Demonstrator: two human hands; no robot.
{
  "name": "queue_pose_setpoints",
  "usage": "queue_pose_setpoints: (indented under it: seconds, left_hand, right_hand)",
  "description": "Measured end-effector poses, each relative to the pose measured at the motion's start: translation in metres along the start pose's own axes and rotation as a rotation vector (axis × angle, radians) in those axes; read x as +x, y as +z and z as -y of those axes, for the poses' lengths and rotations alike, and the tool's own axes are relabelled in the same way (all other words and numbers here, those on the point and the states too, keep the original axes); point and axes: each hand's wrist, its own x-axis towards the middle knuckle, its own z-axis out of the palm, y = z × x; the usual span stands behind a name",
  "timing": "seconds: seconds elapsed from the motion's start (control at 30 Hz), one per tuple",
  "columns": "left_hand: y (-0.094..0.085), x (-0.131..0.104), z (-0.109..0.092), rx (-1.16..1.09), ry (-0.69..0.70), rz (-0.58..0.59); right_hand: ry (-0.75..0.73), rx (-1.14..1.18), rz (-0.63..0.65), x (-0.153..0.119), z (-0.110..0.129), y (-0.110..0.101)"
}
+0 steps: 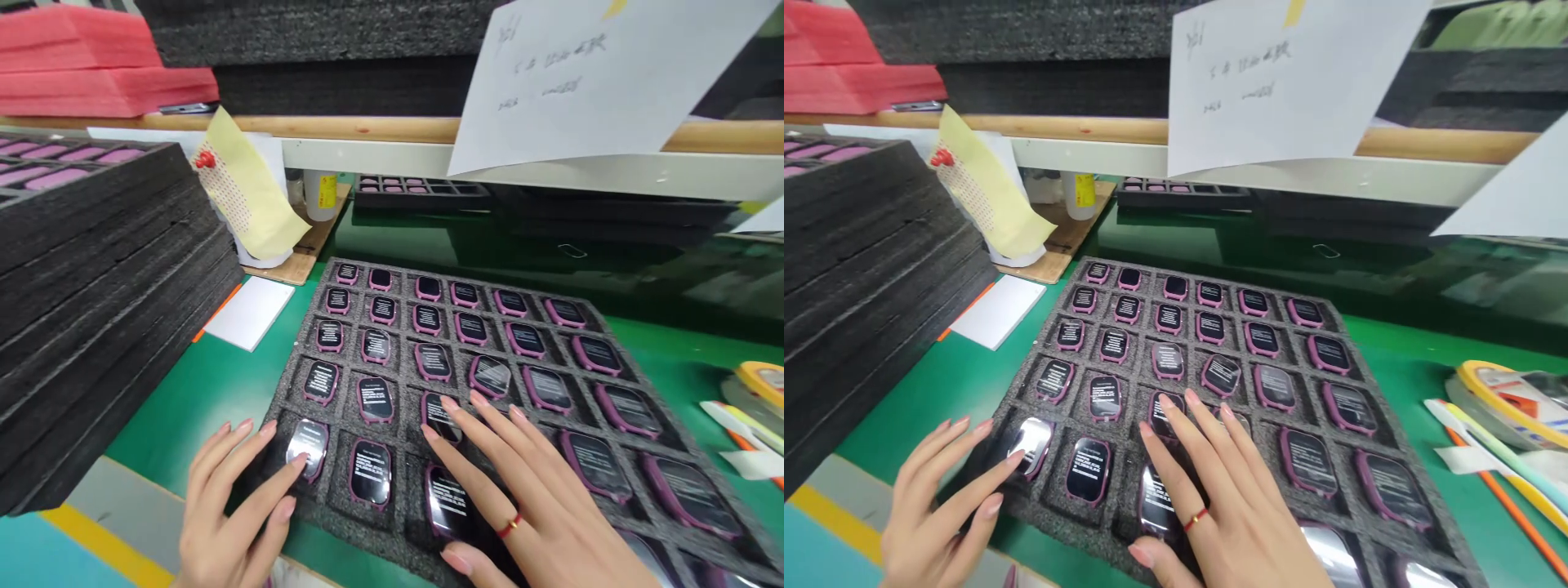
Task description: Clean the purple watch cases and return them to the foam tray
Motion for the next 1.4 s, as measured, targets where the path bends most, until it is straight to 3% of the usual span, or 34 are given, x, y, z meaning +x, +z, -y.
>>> queue_pose_setpoints:
  seconds: [0.17, 0.27, 0.4, 0.47, 0.6, 0.73, 0.97, 1.23, 1.4]
  left_hand:
    - [0.003, -0.002, -0.001, -0.029, -0.029, 0.009]
    - [0.002, 0.001, -0.003, -0.081, -0.116, 0.02]
    - [0.0, 0.014, -0.005, -0.174, -0.361, 0.265]
    - [0.001, 0.022, -0.004, -0.174, -0.413, 0.378]
    - [0.005, 0.033, 0.001, -0.1, -0.343, 0.449]
    - [0.009, 0.037, 0.005, -0.017, -0.239, 0.406]
    - [0.011, 0.04, 0.005, 0.023, -0.258, 0.38]
    - [0.01, 0.044, 0.009, 0.001, -0.284, 0.46]
    - [0.018, 0.068, 0.018, -0.034, -0.352, 0.54]
  right_hand:
    - [-0.091, 0.018, -0.031, 0.014, -0.002, -0.001]
    - [-0.079, 0.059, -0.021, 0.025, -0.006, 0.002]
    - [-0.035, 0.129, 0.04, 0.04, -0.013, 0.01]
    - [-0.012, 0.165, 0.08, 0.047, -0.018, 0.014]
    - [0.044, 0.23, 0.155, 0.062, -0.026, 0.019]
    - [0.094, 0.268, 0.216, 0.074, -0.032, 0.023]
    - [0.124, 0.245, 0.238, 0.087, -0.035, 0.03]
    - [0.122, 0.189, 0.149, 0.073, -0.045, 0.027]
    - [0.151, 0.179, 0.151, 0.063, -0.049, 0.031]
